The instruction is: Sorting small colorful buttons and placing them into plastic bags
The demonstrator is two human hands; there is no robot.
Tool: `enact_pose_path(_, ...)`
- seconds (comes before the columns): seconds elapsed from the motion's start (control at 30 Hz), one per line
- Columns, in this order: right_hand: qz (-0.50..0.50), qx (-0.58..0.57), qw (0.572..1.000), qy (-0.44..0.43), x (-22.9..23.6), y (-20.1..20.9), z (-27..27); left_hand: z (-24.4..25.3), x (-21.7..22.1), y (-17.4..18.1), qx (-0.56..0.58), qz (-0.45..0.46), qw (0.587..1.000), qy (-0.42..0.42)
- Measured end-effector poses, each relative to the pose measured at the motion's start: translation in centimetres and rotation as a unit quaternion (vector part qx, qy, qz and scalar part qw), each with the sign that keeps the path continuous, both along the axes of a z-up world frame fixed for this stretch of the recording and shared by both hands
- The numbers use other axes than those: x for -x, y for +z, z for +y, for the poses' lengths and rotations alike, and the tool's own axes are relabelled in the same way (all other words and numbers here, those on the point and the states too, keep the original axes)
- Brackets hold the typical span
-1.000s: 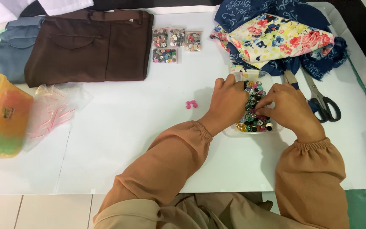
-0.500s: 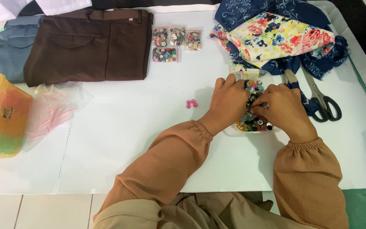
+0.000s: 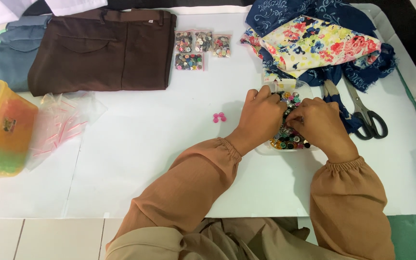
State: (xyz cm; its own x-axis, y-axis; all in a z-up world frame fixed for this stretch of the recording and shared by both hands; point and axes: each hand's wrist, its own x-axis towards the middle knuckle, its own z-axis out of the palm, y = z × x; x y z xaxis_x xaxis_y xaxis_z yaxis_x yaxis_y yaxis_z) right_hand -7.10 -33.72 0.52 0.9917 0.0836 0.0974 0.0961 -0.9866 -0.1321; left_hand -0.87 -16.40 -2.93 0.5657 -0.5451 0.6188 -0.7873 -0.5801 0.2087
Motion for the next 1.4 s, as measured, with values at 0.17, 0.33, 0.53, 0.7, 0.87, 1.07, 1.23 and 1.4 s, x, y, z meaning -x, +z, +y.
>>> enact_pose_path(0.17, -0.021, -0.04, 0.999, 0.011, 0.4, 1.1, 0.5, 1.6, 0.1, 0.2, 0.027, 0.001, 1.0, -0.012)
enact_pose_path(0.33, -0.084, -0.09, 0.992, 0.04, 0.2, 1.3, 0.6, 7.5, 1.0, 2.7, 0.066, 0.015, 0.998, -0.005)
enact_pose_path(0.53, -0.183, -0.244, 0.947, 0.106, -1.0, 1.5, 5.2, 15.4, 0.7, 1.8, 0.1, 0.054, 0.992, 0.049)
enact_pose_path(0.7, -0.218, -0.189, 0.937, 0.194, -1.6, 1.1, 11.5, 17.7, 1.7, 1.8, 0.059, 0.179, 0.98, 0.062)
enact_pose_path(0.87, -0.198, -0.095, 0.962, 0.163, -2.8, -2.3, 13.6, 17.0, 1.8, 0.9, 0.054, 0.201, 0.976, 0.064)
enact_pose_path(1.07, -0.181, -0.049, 0.969, 0.161, -3.0, -2.8, 13.6, 16.9, 1.9, 1.2, 0.051, 0.194, 0.978, 0.063)
enact_pose_path(1.23, -0.235, -0.089, 0.956, 0.149, -2.5, 0.0, 10.4, 17.3, 1.5, 1.7, 0.094, 0.17, 0.979, 0.058)
enact_pose_path(1.4, -0.213, -0.201, 0.951, 0.099, -0.6, 3.8, 4.7, 16.7, 1.2, 2.0, 0.139, 0.124, 0.981, 0.049)
